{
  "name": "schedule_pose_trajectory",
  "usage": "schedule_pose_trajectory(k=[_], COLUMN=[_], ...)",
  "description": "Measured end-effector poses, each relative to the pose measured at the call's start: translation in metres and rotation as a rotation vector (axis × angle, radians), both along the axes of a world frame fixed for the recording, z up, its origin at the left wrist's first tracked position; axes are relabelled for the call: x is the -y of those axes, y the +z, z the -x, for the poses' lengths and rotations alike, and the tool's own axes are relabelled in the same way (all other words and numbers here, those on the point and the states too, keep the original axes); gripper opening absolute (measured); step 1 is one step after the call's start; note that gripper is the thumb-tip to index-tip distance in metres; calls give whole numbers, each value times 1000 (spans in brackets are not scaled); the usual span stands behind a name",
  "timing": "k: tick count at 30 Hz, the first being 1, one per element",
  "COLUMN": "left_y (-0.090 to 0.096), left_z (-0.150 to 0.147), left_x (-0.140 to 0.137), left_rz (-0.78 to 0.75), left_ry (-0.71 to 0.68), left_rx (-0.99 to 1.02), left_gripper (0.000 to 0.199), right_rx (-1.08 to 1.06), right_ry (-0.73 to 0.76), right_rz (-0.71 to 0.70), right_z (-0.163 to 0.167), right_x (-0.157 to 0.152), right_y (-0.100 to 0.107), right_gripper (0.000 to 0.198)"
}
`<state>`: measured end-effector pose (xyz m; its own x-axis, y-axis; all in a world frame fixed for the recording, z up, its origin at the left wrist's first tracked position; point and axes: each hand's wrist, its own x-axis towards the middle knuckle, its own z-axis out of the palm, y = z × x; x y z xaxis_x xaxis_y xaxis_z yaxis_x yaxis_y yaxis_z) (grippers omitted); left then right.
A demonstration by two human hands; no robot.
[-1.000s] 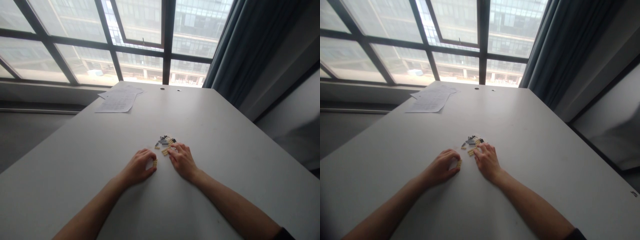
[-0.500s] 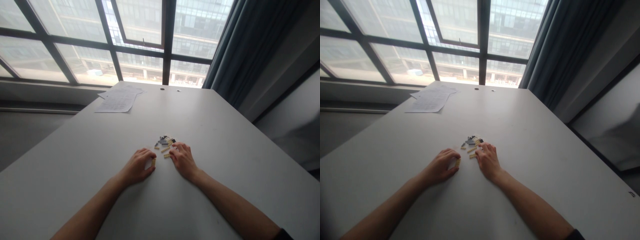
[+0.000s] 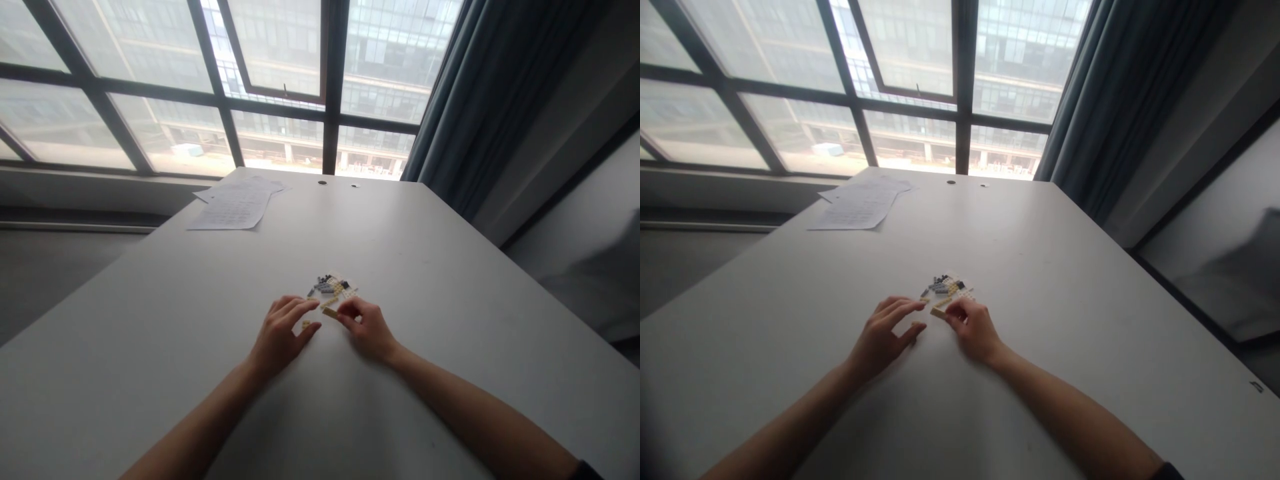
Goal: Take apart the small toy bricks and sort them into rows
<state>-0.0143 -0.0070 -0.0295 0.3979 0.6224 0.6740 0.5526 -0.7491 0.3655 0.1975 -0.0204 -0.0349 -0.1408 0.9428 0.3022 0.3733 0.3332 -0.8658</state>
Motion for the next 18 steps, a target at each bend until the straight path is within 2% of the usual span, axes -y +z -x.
schedule_pose_trajectory(k=[4, 8, 10, 14, 18], left_y=[5, 10, 11, 7, 0], left_z=[-13, -20, -22, -24, -23], left_x=[8, 14, 17, 23, 28], left_rz=[21, 62, 45, -36, -105], left_ry=[-56, -102, -131, -235, -287], left_rx=[98, 198, 219, 120, -22], left_gripper=[19, 15, 11, 8, 12], right_rx=[-415, -516, -485, -376, -251], right_ry=[43, 46, 24, -48, -97], right_rz=[252, 314, 258, 18, -144], right_z=[8, 15, 17, 14, 12], right_x=[11, 22, 24, 26, 29], right_y=[0, -4, -6, -5, 0], right_gripper=[25, 23, 18, 4, 9])
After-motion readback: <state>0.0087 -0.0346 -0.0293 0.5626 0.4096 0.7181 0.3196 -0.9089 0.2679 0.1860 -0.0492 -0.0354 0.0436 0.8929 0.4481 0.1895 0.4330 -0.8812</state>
